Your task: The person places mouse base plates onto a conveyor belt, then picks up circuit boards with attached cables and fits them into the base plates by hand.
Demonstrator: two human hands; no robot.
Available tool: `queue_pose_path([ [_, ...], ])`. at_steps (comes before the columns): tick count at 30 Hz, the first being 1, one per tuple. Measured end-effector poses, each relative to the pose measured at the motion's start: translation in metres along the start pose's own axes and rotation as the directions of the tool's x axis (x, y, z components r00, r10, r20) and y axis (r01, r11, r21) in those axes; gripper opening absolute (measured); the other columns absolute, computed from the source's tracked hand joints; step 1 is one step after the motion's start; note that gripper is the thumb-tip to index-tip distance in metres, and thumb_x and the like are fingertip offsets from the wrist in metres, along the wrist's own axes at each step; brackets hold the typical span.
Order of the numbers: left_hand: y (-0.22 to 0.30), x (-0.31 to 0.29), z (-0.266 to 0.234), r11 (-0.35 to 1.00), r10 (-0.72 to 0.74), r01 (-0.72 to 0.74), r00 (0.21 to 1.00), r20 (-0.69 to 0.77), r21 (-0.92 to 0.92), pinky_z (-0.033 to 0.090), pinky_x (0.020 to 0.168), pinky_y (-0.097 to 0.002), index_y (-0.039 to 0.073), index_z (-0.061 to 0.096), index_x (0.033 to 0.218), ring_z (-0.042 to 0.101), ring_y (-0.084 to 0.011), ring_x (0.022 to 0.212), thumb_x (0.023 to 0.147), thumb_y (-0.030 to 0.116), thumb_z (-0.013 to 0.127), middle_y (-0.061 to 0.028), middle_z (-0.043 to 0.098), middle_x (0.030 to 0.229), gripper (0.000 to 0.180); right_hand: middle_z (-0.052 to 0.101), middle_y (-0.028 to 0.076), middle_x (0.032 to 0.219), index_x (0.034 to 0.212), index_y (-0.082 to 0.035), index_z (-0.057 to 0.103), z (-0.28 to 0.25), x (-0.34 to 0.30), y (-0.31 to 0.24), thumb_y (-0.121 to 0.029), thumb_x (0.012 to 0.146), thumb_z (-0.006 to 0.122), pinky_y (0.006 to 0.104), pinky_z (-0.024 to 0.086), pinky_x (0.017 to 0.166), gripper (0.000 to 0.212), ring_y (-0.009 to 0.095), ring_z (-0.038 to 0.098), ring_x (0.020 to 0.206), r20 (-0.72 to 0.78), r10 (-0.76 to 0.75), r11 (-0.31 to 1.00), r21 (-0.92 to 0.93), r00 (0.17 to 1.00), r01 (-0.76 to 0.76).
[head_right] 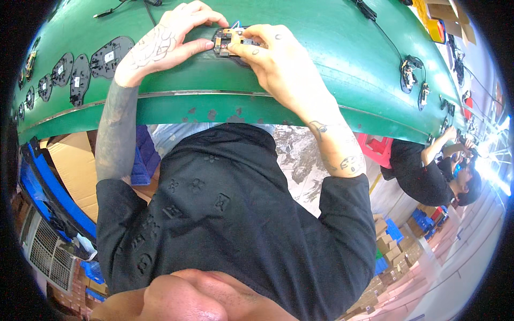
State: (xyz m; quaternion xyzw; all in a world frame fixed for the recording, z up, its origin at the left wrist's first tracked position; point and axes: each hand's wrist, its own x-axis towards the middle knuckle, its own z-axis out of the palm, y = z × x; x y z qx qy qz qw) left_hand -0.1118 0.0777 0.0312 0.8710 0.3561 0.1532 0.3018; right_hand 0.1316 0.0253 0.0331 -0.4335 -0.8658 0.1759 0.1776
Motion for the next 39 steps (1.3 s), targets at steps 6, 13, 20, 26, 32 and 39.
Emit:
queue_pose_path([
  [6, -0.008, -0.007, 0.020, 0.984, 0.108, -0.085, 0.984, -0.144, 0.156, 0.046, 0.087, -0.0373, 0.015, 0.066, 0.117, 0.059, -0.0253, 0.103, 0.084, 0.017, 0.071, -0.0059, 0.060, 0.108, 0.033, 0.065, 0.008, 0.124, 0.111, -0.015, 0.072, 0.006, -0.003, 0.018, -0.008, 0.083, 0.071, 0.0373, 0.051, 0.095, 0.029, 0.028, 0.061, 0.112, -0.048, -0.016, 0.991, 0.135, 0.999, 0.022],
  [13, 0.013, -0.020, 0.049, 0.889, 0.122, 0.014, 0.956, -0.267, 0.458, 0.046, 0.090, -0.0358, 0.016, 0.061, 0.127, 0.058, -0.0221, 0.104, 0.085, 0.017, 0.066, -0.0043, 0.059, 0.112, 0.042, 0.067, 0.004, 0.124, 0.110, -0.016, 0.072, -0.003, -0.014, 0.031, -0.011, 0.081, 0.073, 0.0374, 0.050, 0.096, 0.029, 0.025, 0.062, 0.116, -0.059, -0.162, 0.977, -0.148, 0.985, 0.151],
  [20, 0.019, -0.026, 0.051, 0.886, 0.112, 0.010, 0.966, -0.233, 0.463, 0.048, 0.089, -0.0363, 0.010, 0.060, 0.130, 0.059, -0.0248, 0.106, 0.084, 0.011, 0.069, -0.0074, 0.059, 0.117, 0.047, 0.068, 0.003, 0.123, 0.110, -0.020, 0.073, -0.001, -0.011, 0.039, -0.013, 0.082, 0.071, 0.0376, 0.053, 0.093, 0.029, 0.025, 0.061, 0.115, 0.021, -0.174, 0.968, -0.179, 0.985, 0.175],
  [26, 0.009, -0.032, 0.024, 0.931, 0.118, -0.049, 0.978, -0.170, 0.363, 0.046, 0.096, -0.0390, 0.008, 0.058, 0.131, 0.057, -0.0284, 0.112, 0.086, 0.018, 0.070, -0.0101, 0.058, 0.122, 0.048, 0.068, 0.001, 0.123, 0.114, -0.023, 0.071, 0.028, -0.014, 0.023, -0.017, 0.082, 0.072, 0.0360, 0.053, 0.093, 0.032, 0.023, 0.062, 0.109, -0.112, -0.165, 0.981, -0.121, 0.980, 0.151],
  [32, 0.001, -0.031, 0.018, 0.966, 0.066, -0.033, 0.990, -0.121, 0.258, 0.045, 0.098, -0.0398, 0.007, 0.059, 0.128, 0.056, -0.0305, 0.113, 0.086, 0.030, 0.074, -0.0116, 0.058, 0.121, 0.050, 0.067, -0.003, 0.126, 0.116, -0.026, 0.070, 0.028, -0.001, 0.022, -0.025, 0.084, 0.072, 0.0355, 0.051, 0.092, 0.032, 0.020, 0.062, 0.110, -0.078, -0.190, 0.971, -0.165, 0.979, 0.175],
  [39, -0.004, -0.025, 0.031, 0.984, -0.027, 0.065, 0.974, -0.227, 0.163, 0.046, 0.092, -0.0407, 0.009, 0.065, 0.114, 0.057, -0.0299, 0.106, 0.083, 0.036, 0.076, -0.0098, 0.058, 0.110, 0.043, 0.067, 0.001, 0.127, 0.114, -0.016, 0.070, 0.012, 0.008, 0.035, -0.019, 0.083, 0.076, 0.0383, 0.050, 0.097, 0.032, 0.026, 0.063, 0.113, -0.004, -0.037, 0.978, 0.204, 0.999, 0.037],
])
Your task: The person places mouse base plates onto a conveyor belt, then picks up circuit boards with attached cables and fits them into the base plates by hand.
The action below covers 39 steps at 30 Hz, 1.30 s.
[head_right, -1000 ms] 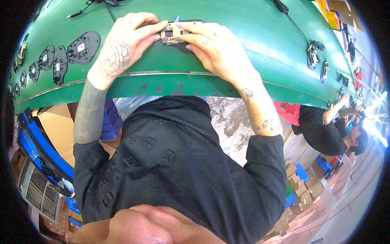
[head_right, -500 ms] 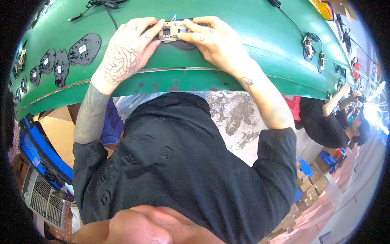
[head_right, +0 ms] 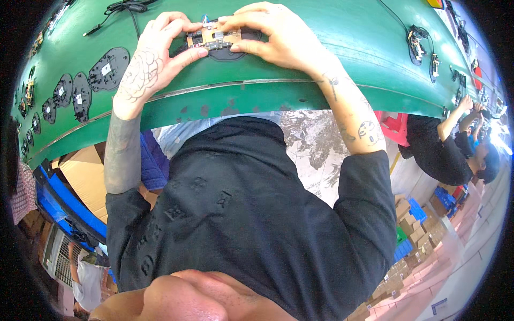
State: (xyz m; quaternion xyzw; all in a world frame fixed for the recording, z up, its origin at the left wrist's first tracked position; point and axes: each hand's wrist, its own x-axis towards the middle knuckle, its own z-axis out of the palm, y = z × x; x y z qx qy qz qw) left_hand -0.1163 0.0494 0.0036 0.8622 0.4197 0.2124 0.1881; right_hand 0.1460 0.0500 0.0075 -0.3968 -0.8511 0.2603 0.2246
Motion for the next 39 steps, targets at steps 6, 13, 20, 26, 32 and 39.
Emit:
queue_pose_path([
  [6, 0.001, 0.004, 0.001, 1.000, 0.016, -0.016, 0.999, 0.032, -0.012, 0.046, 0.092, -0.0416, 0.008, 0.066, 0.110, 0.057, -0.0298, 0.106, 0.081, 0.038, 0.077, -0.0090, 0.057, 0.110, 0.043, 0.069, 0.006, 0.119, 0.096, -0.010, 0.074, -0.003, 0.007, -0.003, -0.018, 0.083, 0.076, 0.0349, 0.052, 0.092, 0.016, 0.026, 0.066, 0.107, 0.012, 0.032, 0.990, -0.137, 0.999, -0.030],
  [13, 0.003, 0.000, 0.002, 1.000, -0.022, 0.023, 1.000, 0.021, -0.016, 0.044, 0.096, -0.0410, 0.009, 0.066, 0.113, 0.056, -0.0294, 0.110, 0.080, 0.037, 0.078, -0.0091, 0.057, 0.114, 0.045, 0.070, 0.005, 0.116, 0.095, -0.008, 0.074, -0.007, 0.011, -0.007, -0.016, 0.081, 0.076, 0.0327, 0.054, 0.085, 0.016, 0.022, 0.068, 0.096, 0.047, 0.094, 0.994, -0.063, 0.994, -0.091],
  [20, 0.000, 0.000, 0.006, 0.998, -0.012, 0.013, 1.000, 0.014, -0.054, 0.045, 0.096, -0.0410, 0.010, 0.067, 0.113, 0.057, -0.0299, 0.110, 0.080, 0.037, 0.078, -0.0088, 0.057, 0.116, 0.044, 0.070, 0.002, 0.114, 0.095, -0.007, 0.074, -0.001, 0.010, -0.007, -0.012, 0.079, 0.075, 0.0270, 0.053, 0.076, 0.016, 0.013, 0.063, 0.081, 0.043, 0.276, 0.961, 0.023, 0.960, -0.277],
  [26, 0.002, -0.001, 0.008, 0.999, 0.031, -0.032, 0.998, -0.047, -0.022, 0.046, 0.087, -0.0412, 0.013, 0.068, 0.107, 0.058, -0.0262, 0.100, 0.078, 0.042, 0.078, -0.0046, 0.056, 0.106, 0.042, 0.070, 0.001, 0.113, 0.095, -0.008, 0.075, 0.006, 0.003, -0.006, -0.015, 0.079, 0.078, 0.0255, 0.051, 0.073, 0.018, 0.011, 0.061, 0.079, -0.060, 0.227, 0.972, 0.076, 0.972, -0.222],
  [32, 0.008, -0.005, -0.002, 0.994, 0.110, -0.109, 0.993, -0.043, 0.028, 0.047, 0.086, -0.0393, 0.011, 0.067, 0.107, 0.058, -0.0264, 0.098, 0.082, 0.035, 0.076, -0.0060, 0.056, 0.105, 0.036, 0.070, 0.003, 0.114, 0.095, -0.009, 0.075, 0.004, 0.003, -0.007, -0.015, 0.082, 0.077, 0.0298, 0.053, 0.085, 0.015, 0.019, 0.068, 0.098, -0.034, 0.246, 0.969, 0.034, 0.969, -0.245],
  [39, 0.004, -0.028, -0.011, 0.993, -0.012, 0.018, 0.998, -0.055, 0.117, 0.047, 0.083, -0.0391, 0.007, 0.065, 0.096, 0.059, -0.0294, 0.093, 0.083, 0.016, 0.074, -0.0082, 0.061, 0.100, 0.018, 0.070, 0.006, 0.115, 0.100, -0.011, 0.074, 0.002, 0.005, -0.016, -0.020, 0.083, 0.077, 0.0340, 0.053, 0.091, 0.019, 0.025, 0.068, 0.102, -0.065, 0.160, 0.984, -0.072, 0.985, -0.164],
])
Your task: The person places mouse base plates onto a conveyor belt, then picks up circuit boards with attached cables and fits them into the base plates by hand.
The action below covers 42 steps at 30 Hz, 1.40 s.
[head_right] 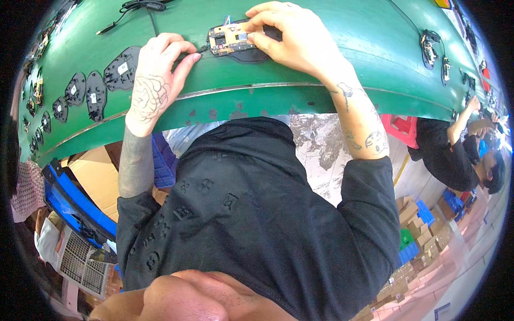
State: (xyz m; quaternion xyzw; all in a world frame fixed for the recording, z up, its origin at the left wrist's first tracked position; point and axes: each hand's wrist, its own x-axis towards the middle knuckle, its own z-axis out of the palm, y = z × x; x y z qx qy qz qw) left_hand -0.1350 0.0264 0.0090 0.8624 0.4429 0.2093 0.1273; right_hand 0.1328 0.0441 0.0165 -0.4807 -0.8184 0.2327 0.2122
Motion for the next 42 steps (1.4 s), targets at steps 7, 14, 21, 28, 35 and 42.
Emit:
queue_pose_path([
  [7, 0.002, 0.003, 0.003, 0.987, 0.091, -0.084, 0.995, -0.048, 0.134, 0.044, 0.084, -0.0377, 0.008, 0.062, 0.097, 0.060, -0.0255, 0.087, 0.085, 0.010, 0.070, -0.0051, 0.062, 0.091, 0.014, 0.065, 0.003, 0.123, 0.113, -0.016, 0.074, 0.018, -0.012, -0.013, -0.034, 0.085, 0.075, 0.0359, 0.050, 0.096, 0.033, 0.025, 0.061, 0.114, -0.083, -0.022, 0.990, -0.138, 0.996, 0.010],
  [14, -0.008, 0.006, 0.001, 0.991, 0.126, -0.126, 0.992, 0.015, 0.036, 0.045, 0.085, -0.0372, 0.007, 0.060, 0.101, 0.059, -0.0271, 0.086, 0.085, 0.006, 0.068, -0.0071, 0.060, 0.090, 0.018, 0.065, 0.003, 0.123, 0.111, -0.017, 0.075, 0.014, -0.003, -0.014, -0.036, 0.083, 0.076, 0.0367, 0.048, 0.098, 0.033, 0.024, 0.060, 0.114, 0.031, 0.051, 0.988, -0.145, 0.998, -0.046],
  [21, -0.015, 0.007, 0.011, 0.962, 0.255, -0.248, 0.966, -0.046, 0.119, 0.046, 0.087, -0.0394, 0.006, 0.060, 0.104, 0.059, -0.0287, 0.090, 0.083, 0.005, 0.068, -0.0088, 0.061, 0.094, 0.022, 0.065, 0.003, 0.122, 0.110, -0.016, 0.075, 0.019, -0.008, -0.013, -0.035, 0.083, 0.077, 0.0362, 0.049, 0.098, 0.033, 0.024, 0.060, 0.115, -0.053, 0.035, 0.994, -0.104, 0.998, -0.040],
  [28, -0.019, 0.024, -0.006, 0.972, 0.009, 0.009, 0.997, 0.076, -0.235, 0.051, 0.072, -0.0366, 0.003, 0.068, 0.088, 0.063, -0.0267, 0.079, 0.081, 0.009, 0.069, -0.0099, 0.065, 0.082, 0.010, 0.064, 0.006, 0.124, 0.113, -0.015, 0.072, 0.019, -0.004, -0.020, -0.031, 0.082, 0.078, 0.0375, 0.050, 0.097, 0.036, 0.026, 0.060, 0.115, -0.052, 0.041, 0.992, -0.121, 0.998, -0.047],
  [35, -0.030, 0.035, -0.018, 0.981, -0.002, 0.042, 0.977, 0.213, -0.188, 0.052, 0.072, -0.0372, 0.004, 0.070, 0.087, 0.066, -0.0282, 0.078, 0.080, 0.016, 0.069, -0.0120, 0.066, 0.078, 0.014, 0.062, 0.010, 0.123, 0.112, -0.019, 0.071, 0.042, 0.017, -0.041, -0.026, 0.080, 0.077, 0.0414, 0.050, 0.095, 0.033, 0.031, 0.060, 0.112, -0.087, -0.302, 0.928, -0.255, 0.949, 0.272],
  [42, -0.042, -0.035, -0.050, 0.995, -0.094, 0.094, 0.933, -0.348, -0.017, 0.048, 0.094, -0.0392, 0.010, 0.069, 0.105, 0.057, -0.0294, 0.109, 0.075, 0.021, 0.083, -0.0088, 0.062, 0.116, 0.034, 0.067, 0.009, 0.117, 0.110, -0.020, 0.073, 0.008, 0.018, -0.015, -0.024, 0.085, 0.073, 0.0404, 0.051, 0.094, 0.026, 0.029, 0.061, 0.110, -0.205, -0.015, 0.897, -0.435, 0.979, -0.078],
])
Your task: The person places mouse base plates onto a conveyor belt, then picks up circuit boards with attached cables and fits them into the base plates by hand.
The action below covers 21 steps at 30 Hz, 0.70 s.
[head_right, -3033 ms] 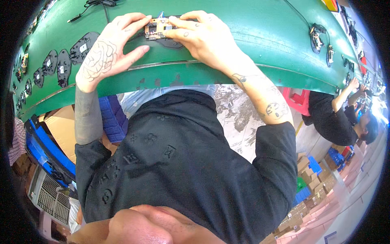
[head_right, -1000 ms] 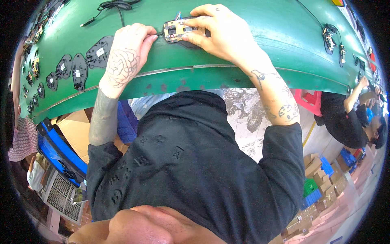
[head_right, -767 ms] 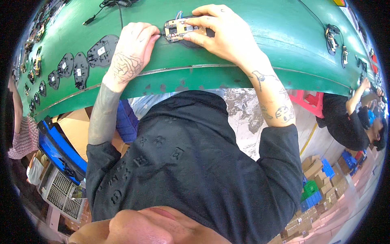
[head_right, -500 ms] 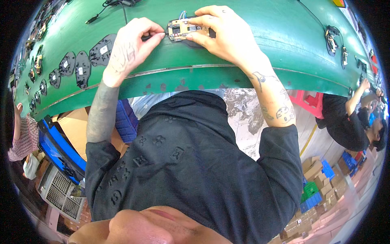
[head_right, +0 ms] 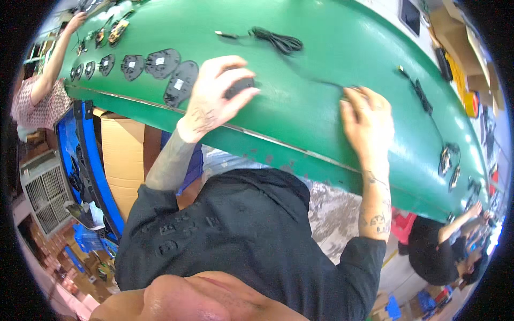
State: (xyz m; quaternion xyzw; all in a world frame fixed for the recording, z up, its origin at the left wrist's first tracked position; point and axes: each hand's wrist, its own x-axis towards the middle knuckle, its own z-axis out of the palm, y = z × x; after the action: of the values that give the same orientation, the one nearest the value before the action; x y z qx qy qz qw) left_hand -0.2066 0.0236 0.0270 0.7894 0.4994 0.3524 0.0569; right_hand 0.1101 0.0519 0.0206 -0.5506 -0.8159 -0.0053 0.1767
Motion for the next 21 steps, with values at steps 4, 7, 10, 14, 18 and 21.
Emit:
queue_pose_path([
  [4, -0.039, -0.039, -0.051, 0.929, -0.221, 0.225, 0.974, -0.047, 0.294, 0.042, 0.103, -0.0449, 0.011, 0.067, 0.115, 0.052, -0.0330, 0.121, 0.072, 0.026, 0.085, -0.0134, 0.056, 0.129, 0.050, 0.066, 0.014, 0.122, 0.116, -0.022, 0.072, -0.006, -0.002, 0.088, -0.035, 0.091, 0.065, 0.0428, 0.052, 0.093, 0.029, 0.033, 0.061, 0.113, -0.050, 0.371, 0.865, -0.343, 0.927, -0.365],
  [7, -0.061, -0.063, -0.070, 0.908, -0.279, 0.272, 0.960, -0.023, 0.319, 0.038, 0.108, -0.0475, 0.011, 0.061, 0.128, 0.047, -0.0356, 0.130, 0.073, 0.033, 0.084, -0.0147, 0.051, 0.138, 0.063, 0.061, 0.018, 0.130, 0.120, -0.018, 0.070, -0.010, 0.003, 0.123, -0.035, 0.090, 0.065, 0.0447, 0.051, 0.095, 0.034, 0.036, 0.059, 0.116, -0.084, 0.486, 0.715, -0.534, 0.870, -0.451],
  [10, -0.081, -0.077, -0.077, 0.906, -0.312, 0.293, 0.950, 0.015, 0.305, 0.036, 0.111, -0.0465, 0.011, 0.056, 0.135, 0.045, -0.0359, 0.133, 0.075, 0.037, 0.081, -0.0146, 0.048, 0.143, 0.070, 0.059, 0.020, 0.132, 0.120, -0.013, 0.069, -0.005, 0.039, 0.093, -0.033, 0.089, 0.067, 0.0458, 0.046, 0.101, 0.037, 0.038, 0.056, 0.121, -0.187, 0.232, 0.891, -0.353, 0.955, -0.285],
  [14, -0.090, -0.076, -0.090, 0.915, -0.326, 0.289, 0.940, 0.096, 0.281, 0.036, 0.111, -0.0445, 0.012, 0.056, 0.137, 0.045, -0.0322, 0.133, 0.078, 0.038, 0.078, -0.0132, 0.049, 0.144, 0.068, 0.054, 0.019, 0.139, 0.123, -0.011, 0.066, 0.019, 0.118, -0.027, -0.028, 0.089, 0.068, 0.0453, 0.041, 0.108, 0.038, 0.037, 0.050, 0.129, 0.007, 0.009, 1.000, 0.024, 1.000, -0.009],
  [18, -0.103, -0.077, -0.090, 0.924, -0.306, 0.277, 0.949, 0.074, 0.265, 0.036, 0.111, -0.0448, 0.011, 0.056, 0.136, 0.047, -0.0329, 0.132, 0.078, 0.043, 0.078, -0.0134, 0.050, 0.142, 0.070, 0.052, 0.015, 0.142, 0.132, -0.013, 0.058, 0.092, 0.210, -0.104, -0.032, 0.090, 0.067, 0.0434, 0.041, 0.110, 0.047, 0.034, 0.048, 0.131, -0.040, -0.250, 0.943, 0.218, 0.967, 0.253],
  [21, -0.100, -0.073, -0.086, 0.932, -0.295, 0.273, 0.954, 0.058, 0.237, 0.038, 0.110, -0.0452, 0.011, 0.056, 0.135, 0.048, -0.0336, 0.131, 0.077, 0.045, 0.078, -0.0138, 0.052, 0.140, 0.070, 0.057, 0.018, 0.135, 0.136, -0.011, 0.054, 0.139, 0.284, -0.138, -0.033, 0.090, 0.068, 0.0446, 0.043, 0.106, 0.053, 0.033, 0.053, 0.126, -0.150, -0.310, 0.918, 0.208, 0.939, 0.337],
])
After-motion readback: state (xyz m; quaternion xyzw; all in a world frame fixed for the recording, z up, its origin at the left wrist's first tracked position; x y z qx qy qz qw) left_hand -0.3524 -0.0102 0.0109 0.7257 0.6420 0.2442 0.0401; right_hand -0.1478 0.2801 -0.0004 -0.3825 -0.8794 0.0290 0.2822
